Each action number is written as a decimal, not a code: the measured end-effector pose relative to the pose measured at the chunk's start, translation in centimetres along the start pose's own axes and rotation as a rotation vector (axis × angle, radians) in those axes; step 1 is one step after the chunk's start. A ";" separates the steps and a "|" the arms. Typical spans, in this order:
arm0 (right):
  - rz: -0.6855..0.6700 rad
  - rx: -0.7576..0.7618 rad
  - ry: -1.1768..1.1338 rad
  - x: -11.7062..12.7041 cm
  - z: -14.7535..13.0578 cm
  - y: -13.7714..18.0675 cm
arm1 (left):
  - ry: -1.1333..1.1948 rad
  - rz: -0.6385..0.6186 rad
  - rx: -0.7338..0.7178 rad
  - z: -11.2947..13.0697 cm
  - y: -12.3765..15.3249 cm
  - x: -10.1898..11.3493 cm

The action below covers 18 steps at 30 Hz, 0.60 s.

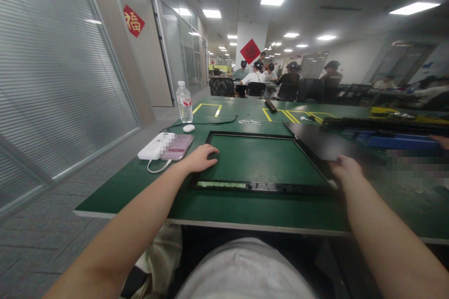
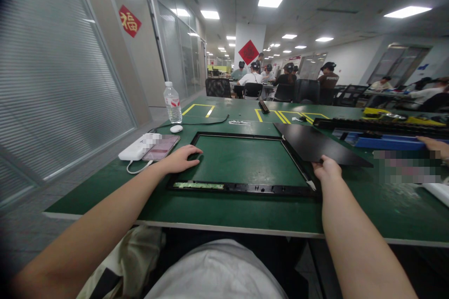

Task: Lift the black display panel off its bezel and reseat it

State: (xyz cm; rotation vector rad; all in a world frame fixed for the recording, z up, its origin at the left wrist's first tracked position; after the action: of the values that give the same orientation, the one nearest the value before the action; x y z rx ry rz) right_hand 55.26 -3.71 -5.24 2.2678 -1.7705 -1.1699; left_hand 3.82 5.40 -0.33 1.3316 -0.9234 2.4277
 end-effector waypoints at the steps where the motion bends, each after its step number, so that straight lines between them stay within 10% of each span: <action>1: 0.012 -0.008 -0.006 0.1 0.0 0.0 | -0.002 -0.002 -0.001 0.0 0.0 0.0; 18: 0.090 0.019 -0.023 0.6 -0.6 1.0 | -0.013 -0.012 -0.006 0.3 0.0 0.1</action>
State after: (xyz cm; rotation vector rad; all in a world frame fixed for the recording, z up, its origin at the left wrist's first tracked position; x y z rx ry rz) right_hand 54.82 -4.82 -4.72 2.1679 -1.8790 -1.1730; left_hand 3.94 5.22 -0.17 1.3485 -0.9222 2.4089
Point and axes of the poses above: each hand's wrist, its own y-axis away from the middle knuckle, its own x-axis out of the back of the hand, z = x × y, the point moved 7 cm from there along -y, towards the middle knuckle, and after that the axes turned 13 degrees about z, right-handed, at the moved point
